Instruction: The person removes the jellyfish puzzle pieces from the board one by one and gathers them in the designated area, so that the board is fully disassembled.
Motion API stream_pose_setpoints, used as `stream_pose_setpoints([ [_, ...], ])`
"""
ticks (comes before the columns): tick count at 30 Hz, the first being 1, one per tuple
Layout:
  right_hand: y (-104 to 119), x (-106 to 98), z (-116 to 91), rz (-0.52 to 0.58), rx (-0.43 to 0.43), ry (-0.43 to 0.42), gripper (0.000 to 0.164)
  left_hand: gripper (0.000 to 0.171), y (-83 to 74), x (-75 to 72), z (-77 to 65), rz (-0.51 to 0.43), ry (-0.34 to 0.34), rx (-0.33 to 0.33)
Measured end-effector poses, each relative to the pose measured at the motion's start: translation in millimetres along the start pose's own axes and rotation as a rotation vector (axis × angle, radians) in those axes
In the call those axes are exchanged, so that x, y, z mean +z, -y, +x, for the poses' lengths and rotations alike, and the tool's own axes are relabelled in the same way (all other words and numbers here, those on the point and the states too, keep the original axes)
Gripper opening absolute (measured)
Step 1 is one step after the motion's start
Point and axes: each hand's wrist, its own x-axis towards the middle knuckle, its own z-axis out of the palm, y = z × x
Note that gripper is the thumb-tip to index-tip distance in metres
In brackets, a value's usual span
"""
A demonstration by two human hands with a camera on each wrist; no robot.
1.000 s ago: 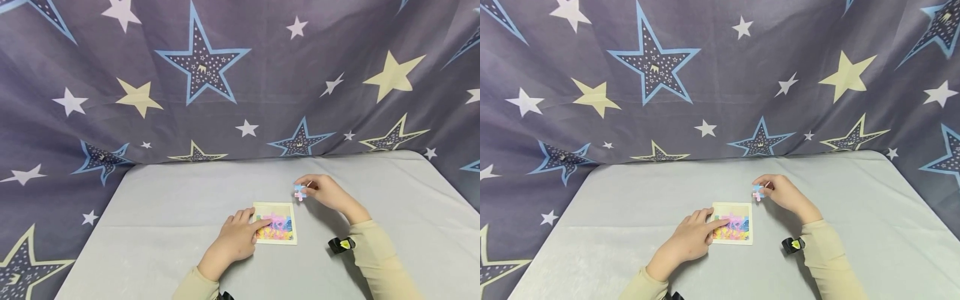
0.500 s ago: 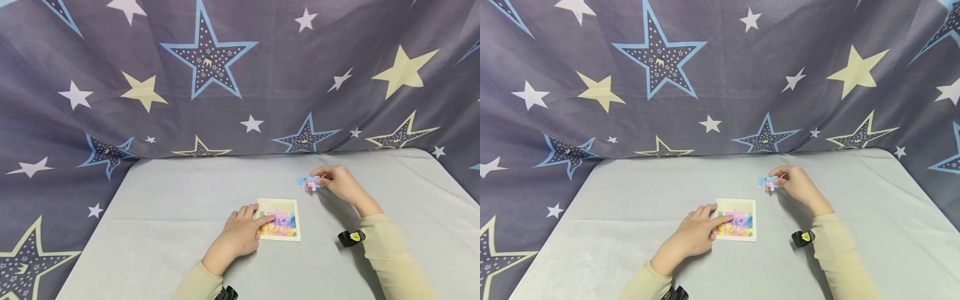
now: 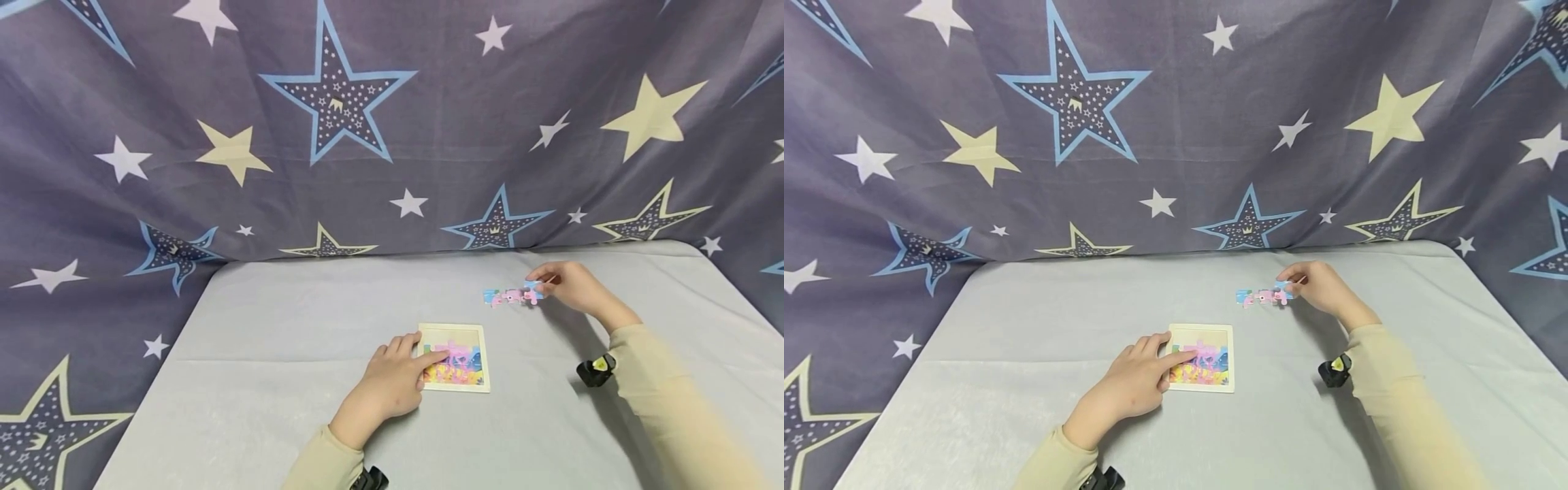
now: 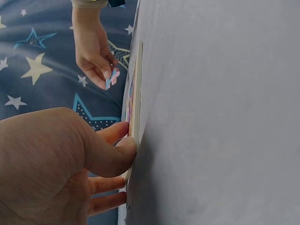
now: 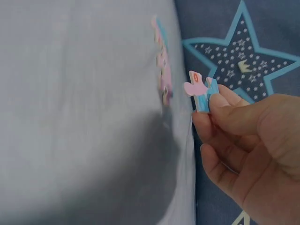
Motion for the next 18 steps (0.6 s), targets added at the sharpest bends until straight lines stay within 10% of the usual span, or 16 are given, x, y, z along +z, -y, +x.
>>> stream_pose_setpoints([
  [18,-35.5,-5.2,7.8,0.155,-0.103,0.092,0.01,0.059,1.1,1.2,0.7,0.0,-0.009,0.005],
])
